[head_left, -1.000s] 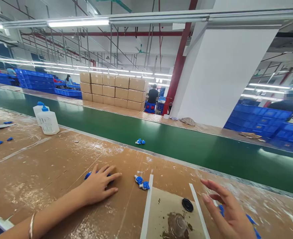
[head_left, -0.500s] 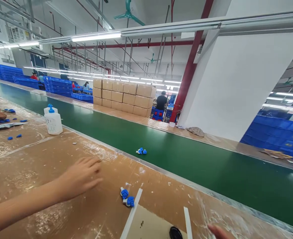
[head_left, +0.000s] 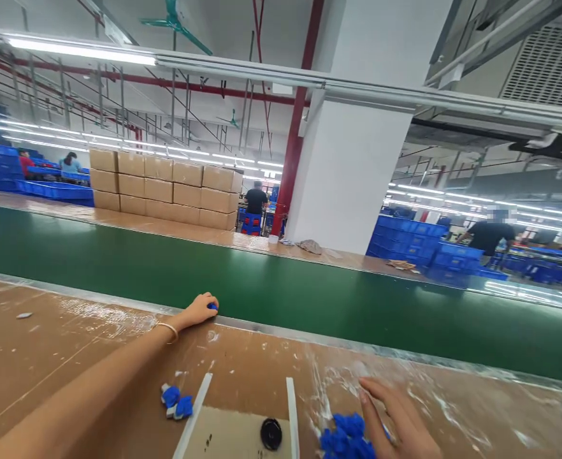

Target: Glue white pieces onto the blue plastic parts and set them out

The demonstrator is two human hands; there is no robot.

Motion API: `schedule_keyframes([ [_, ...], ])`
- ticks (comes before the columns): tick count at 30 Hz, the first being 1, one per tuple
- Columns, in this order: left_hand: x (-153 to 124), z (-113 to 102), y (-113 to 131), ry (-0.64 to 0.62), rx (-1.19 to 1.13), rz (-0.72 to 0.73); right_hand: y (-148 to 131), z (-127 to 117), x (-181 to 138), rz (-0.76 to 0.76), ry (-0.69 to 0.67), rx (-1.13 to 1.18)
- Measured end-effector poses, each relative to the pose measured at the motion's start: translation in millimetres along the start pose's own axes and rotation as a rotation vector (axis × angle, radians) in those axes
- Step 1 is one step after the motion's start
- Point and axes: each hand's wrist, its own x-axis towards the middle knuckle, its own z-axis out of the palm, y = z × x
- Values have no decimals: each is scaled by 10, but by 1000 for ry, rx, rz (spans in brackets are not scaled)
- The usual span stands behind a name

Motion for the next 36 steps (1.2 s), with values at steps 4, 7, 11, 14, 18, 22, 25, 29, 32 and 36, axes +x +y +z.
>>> schedule_keyframes([
  [4,-483,-210,-240,-56,-205,39,-109,-47,-133,11,-405,-10],
  [7,-908,-301,-239,-84,-336,69,-280,7,-327,-35,-602,-46],
  [11,-1412,-287,7,-141,-423,126,-471,85,-490,-83,-690,-129],
  [14,-1696,-217,237,-201,-416,195,-562,119,-492,-86,-728,-194],
  [18,-2014,-127,482,-251,-342,311,-722,78,-448,-48,-775,-211],
  [22,-2249,-94,660,-223,-239,414,-930,-31,-452,32,-804,-142],
  [25,-2325,-85,771,-168,-162,429,-1035,-121,-519,102,-786,-32],
  [29,-2316,-9,925,-102,-75,442,-1058,-215,-715,169,-730,111],
  [32,-2291,77,1018,-107,-9,479,-1009,-261,-880,213,-673,127],
  [36,-2329,75,1023,-123,43,495,-952,-319,-967,230,-621,112],
])
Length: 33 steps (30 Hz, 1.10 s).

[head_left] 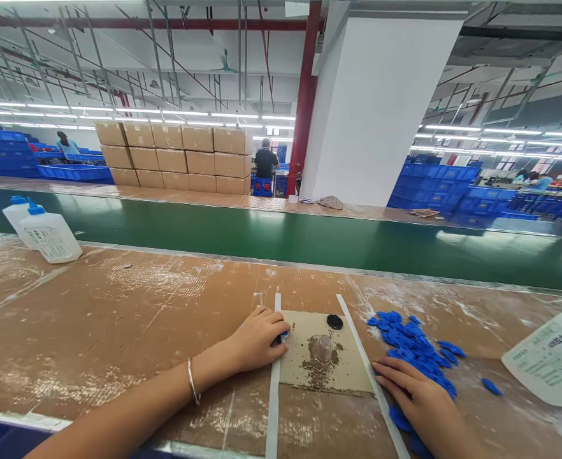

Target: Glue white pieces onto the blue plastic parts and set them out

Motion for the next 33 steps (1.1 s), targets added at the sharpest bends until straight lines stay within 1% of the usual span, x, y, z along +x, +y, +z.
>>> schedule_keyframes([
  [2,-76,-65,-15,-30,0,26,-6,-20,4,-43,-12,-7],
  [5,-196,-203,-42,-102,-25,64,-37,-12,40,-102,-85,-46],
  [8,-252,-314,-44,-161,-64,54,-66,31,60,-104,-123,-83],
  [10,-248,-346,-28,-169,-69,46,-84,31,45,-100,-126,-94],
  [12,-228,-343,-2,-159,-51,35,-97,-25,11,-98,-126,-115],
  [16,-197,-286,40,-124,25,-37,-80,-250,-47,-119,-116,-197],
  [18,-196,-257,41,-114,74,-59,-62,-339,-49,-177,-138,-204],
  [20,-202,-237,27,-119,104,-50,-59,-377,-37,-259,-185,-192],
  [23,-209,-222,-8,-130,75,-12,-88,-372,-9,-350,-255,-204],
  [25,-208,-215,-31,-120,36,14,-104,-362,9,-384,-275,-236],
  [30,-200,-191,-48,-114,36,66,-32,-314,41,-497,-254,-288],
  [33,-200,-179,-39,-128,48,64,48,-228,45,-499,-222,-295],
])
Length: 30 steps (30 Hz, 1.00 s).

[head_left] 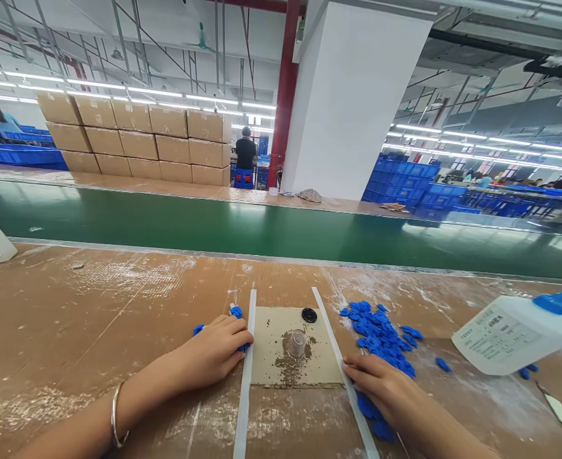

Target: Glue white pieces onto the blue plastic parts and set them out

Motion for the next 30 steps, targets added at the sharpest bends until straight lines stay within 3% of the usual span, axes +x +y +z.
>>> schedule_keyframes([
  [10,22,46,70,100,-300,-42,96,247,-90,-26,61,-22],
  [18,15,59,74,150,-490,-83,109,174,-128,-144,68,-23],
  [22,37,56,91,169,-602,-192,115,138,-118,-163,89,-44],
  [26,71,68,120,173,-873,-347,63,103,-54,-160,210,-35],
  [30,95,107,150,142,-1255,-415,-128,45,217,-94,306,15],
])
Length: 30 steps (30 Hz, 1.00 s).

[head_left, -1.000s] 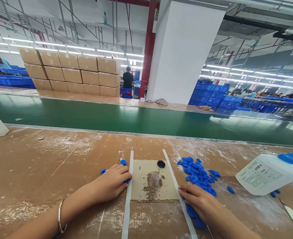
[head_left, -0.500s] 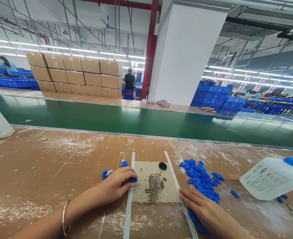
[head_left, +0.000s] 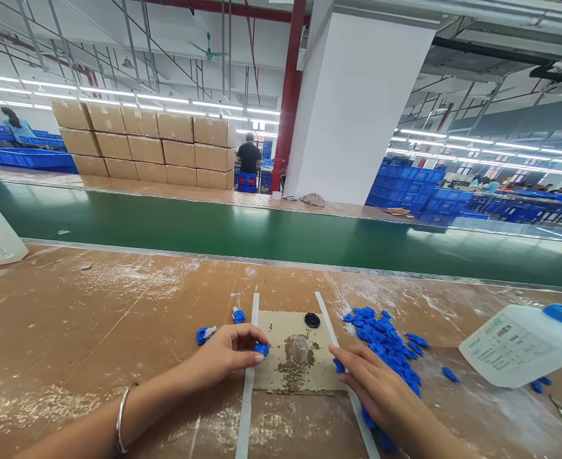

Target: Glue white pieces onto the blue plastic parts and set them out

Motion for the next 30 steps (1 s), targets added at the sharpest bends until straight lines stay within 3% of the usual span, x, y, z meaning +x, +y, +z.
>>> schedule_keyframes([
  [6,3,58,-43,-16,-315,-57,-132,176,434,17,20,48],
  [11,-12,87,-82,-24,-365,-125,-92,273,462,39,10,119],
  [15,-42,132,-81,-54,-406,-78,-236,258,451,121,24,213],
  [17,-57,158,-68,-59,-431,-78,-382,233,459,286,43,403],
  [21,-84,197,-54,-115,-478,-41,-685,213,486,736,152,1127],
  [25,-104,213,-85,-223,-532,25,-860,254,521,827,223,1455],
  [30,-110,216,-138,-231,-482,55,-928,329,548,825,210,1504],
])
